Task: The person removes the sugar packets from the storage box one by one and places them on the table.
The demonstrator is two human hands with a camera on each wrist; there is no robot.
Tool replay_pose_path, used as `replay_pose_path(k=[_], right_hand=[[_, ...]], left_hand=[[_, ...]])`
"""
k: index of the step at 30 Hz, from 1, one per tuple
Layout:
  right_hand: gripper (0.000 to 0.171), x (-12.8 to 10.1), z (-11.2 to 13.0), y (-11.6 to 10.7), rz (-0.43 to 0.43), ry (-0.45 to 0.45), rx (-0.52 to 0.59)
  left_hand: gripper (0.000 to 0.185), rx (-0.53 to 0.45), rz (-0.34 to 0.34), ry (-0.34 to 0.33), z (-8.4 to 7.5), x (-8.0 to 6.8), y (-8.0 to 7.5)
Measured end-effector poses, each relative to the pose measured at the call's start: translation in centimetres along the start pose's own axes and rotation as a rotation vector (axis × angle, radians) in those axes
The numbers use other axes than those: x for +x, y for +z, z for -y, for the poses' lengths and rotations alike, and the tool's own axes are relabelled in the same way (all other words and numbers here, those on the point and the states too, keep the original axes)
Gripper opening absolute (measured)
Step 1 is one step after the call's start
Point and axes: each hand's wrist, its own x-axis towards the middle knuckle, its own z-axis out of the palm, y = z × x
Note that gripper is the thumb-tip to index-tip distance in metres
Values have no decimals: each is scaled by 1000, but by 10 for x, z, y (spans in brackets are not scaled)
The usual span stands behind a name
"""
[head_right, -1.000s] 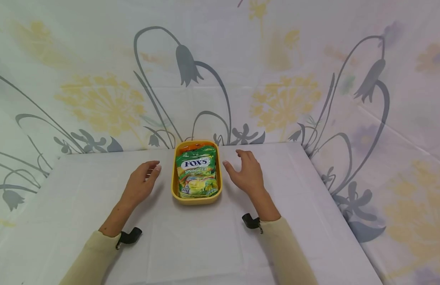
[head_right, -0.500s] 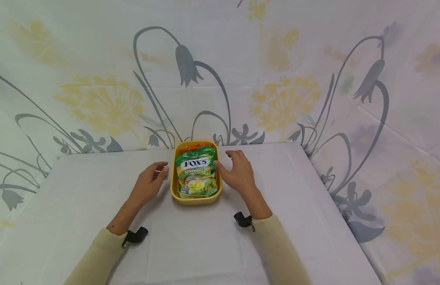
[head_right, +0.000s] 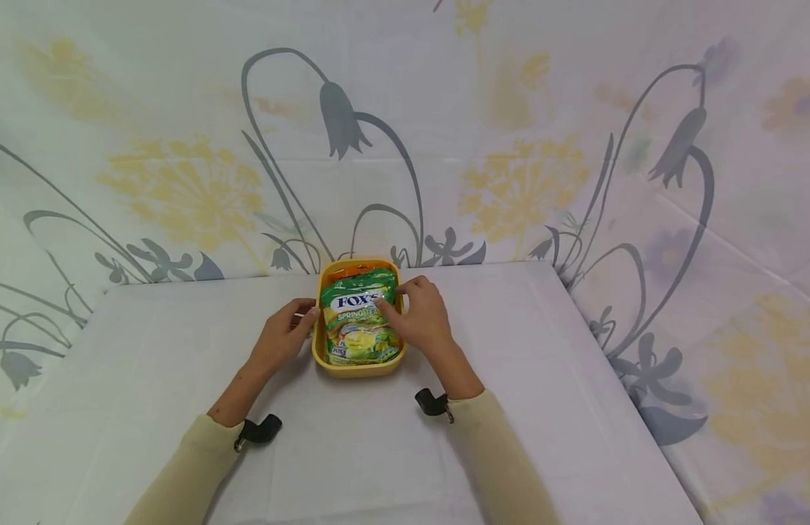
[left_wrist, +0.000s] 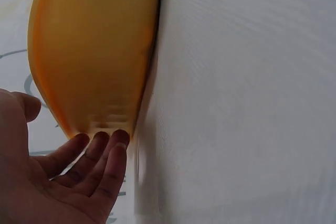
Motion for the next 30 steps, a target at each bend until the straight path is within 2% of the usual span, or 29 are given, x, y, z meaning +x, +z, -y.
replay_pose_path(k=[6, 13, 20, 30], right_hand=[[45, -1, 2, 5, 1, -27, -11], [43, -2, 5, 6, 0, -45, -4], [50, 0, 4, 11, 34, -114, -23], [58, -2, 6, 12, 85, -70, 66]], left_hand=[[41, -66, 22, -57, 2, -1, 1], [34, -99, 35, -65, 3, 0, 3], [35, -117, 51, -64, 5, 0, 3], [39, -106, 71, -64, 8, 0, 2]])
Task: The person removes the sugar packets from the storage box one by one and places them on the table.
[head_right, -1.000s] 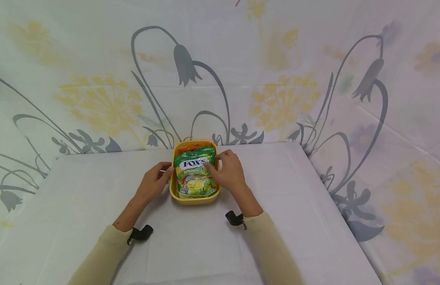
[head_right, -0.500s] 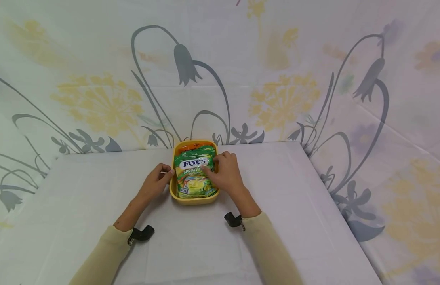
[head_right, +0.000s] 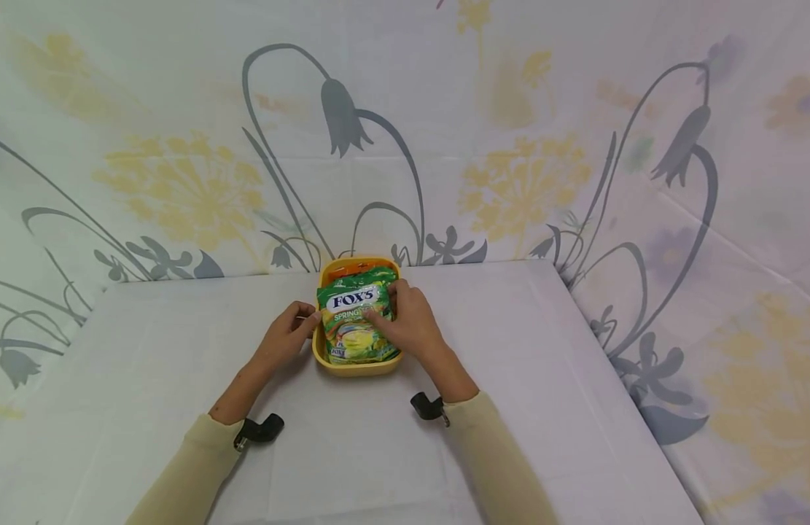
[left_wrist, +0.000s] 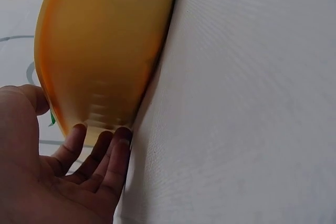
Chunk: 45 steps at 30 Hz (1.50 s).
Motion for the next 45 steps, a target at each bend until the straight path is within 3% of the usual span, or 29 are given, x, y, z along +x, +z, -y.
replay_pose_path(k=[13, 20, 26, 32, 45], right_hand=[[71, -2, 5, -7, 107, -57, 40], [81, -3, 9, -9, 177, -42, 102], [83, -4, 8, -11, 211, -40, 91], [84, -4, 9, -15, 253, -18, 147], [74, -4, 9, -13, 222, 31, 263]], left_hand=[[39, 13, 19, 1, 2, 1, -1], [39, 13, 20, 6, 4, 2, 0], [41, 12, 30, 4, 6, 3, -1], [42, 6, 34, 5, 9, 4, -1], [44, 0, 43, 19, 10, 3, -1]])
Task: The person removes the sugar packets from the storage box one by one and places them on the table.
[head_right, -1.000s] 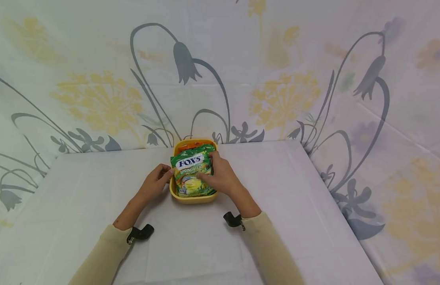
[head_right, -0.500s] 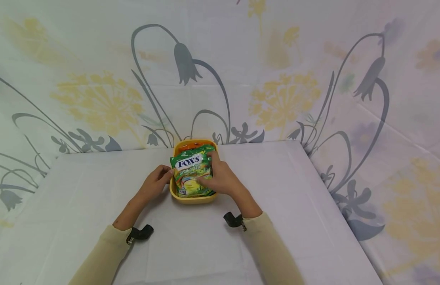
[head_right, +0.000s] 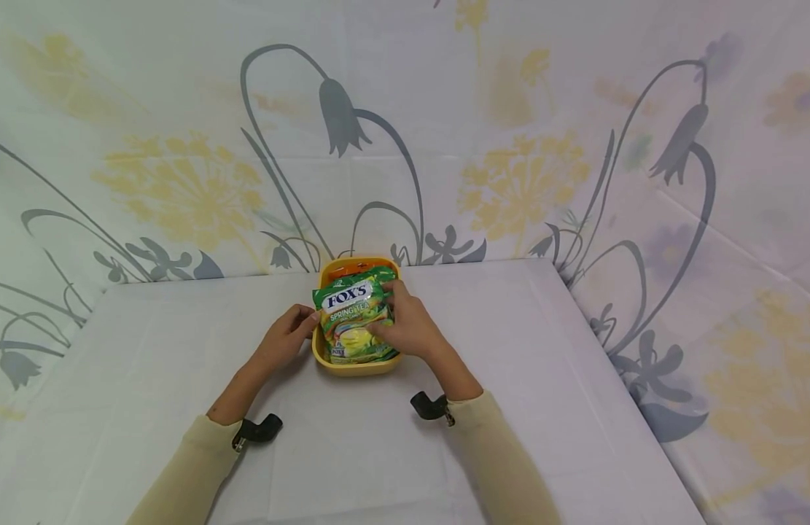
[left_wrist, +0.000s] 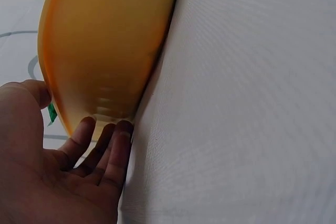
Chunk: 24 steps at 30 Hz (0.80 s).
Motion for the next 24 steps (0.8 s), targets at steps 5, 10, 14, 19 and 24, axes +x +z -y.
replay_pose_path(k=[5, 10, 14, 19, 24], right_hand=[[71, 0, -2, -1, -13, 41, 11], [67, -1, -1, -6, -50, 66, 19], [64, -2, -1, -10, -80, 88, 42], [60, -3, -2, -18, -130, 93, 107], [57, -3, -8, -27, -179, 74, 196]], left_hand=[[45, 2, 4, -7, 1, 0, 0], [44, 13, -1, -6, 2, 0, 0], [43, 13, -7, 1, 1, 0, 0], [44, 11, -9, 2, 0, -1, 0], [42, 7, -9, 7, -1, -1, -1]])
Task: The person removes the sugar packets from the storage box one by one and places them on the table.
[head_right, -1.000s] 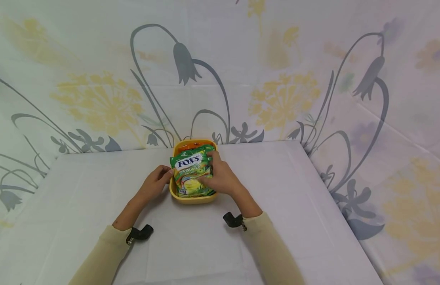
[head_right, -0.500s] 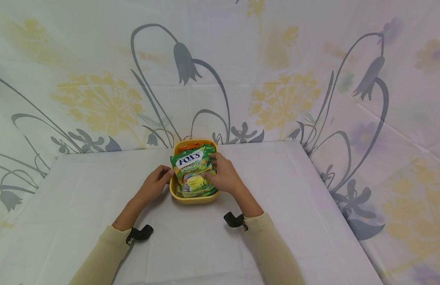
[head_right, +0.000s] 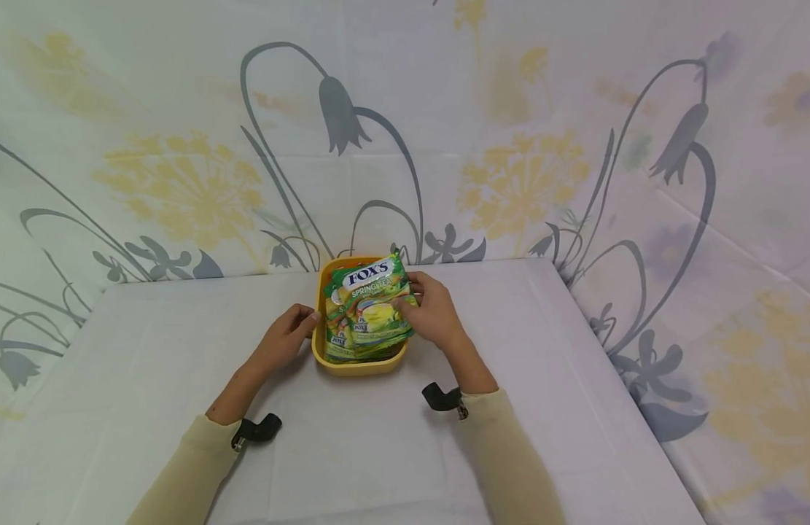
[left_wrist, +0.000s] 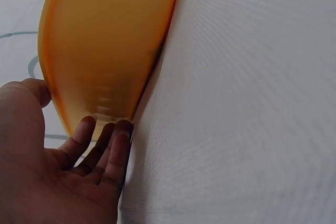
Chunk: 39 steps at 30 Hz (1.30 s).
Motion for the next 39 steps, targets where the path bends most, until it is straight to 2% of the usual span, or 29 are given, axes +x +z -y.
replay_pose_path(k=[7, 17, 28, 39], right_hand=[[53, 4, -7, -12, -54, -8, 79], [55, 6, -11, -25, -119, 66, 190], [52, 11, -29, -39, -235, 65, 254], [54, 13, -35, -48, -335, 131, 305]], left_hand=[[43, 0, 10, -3, 0, 0, 0], [42, 0, 9, 15, -1, -1, -2], [42, -3, 10, 11, -1, -1, -2], [43, -4, 13, 5, 2, 0, -2]])
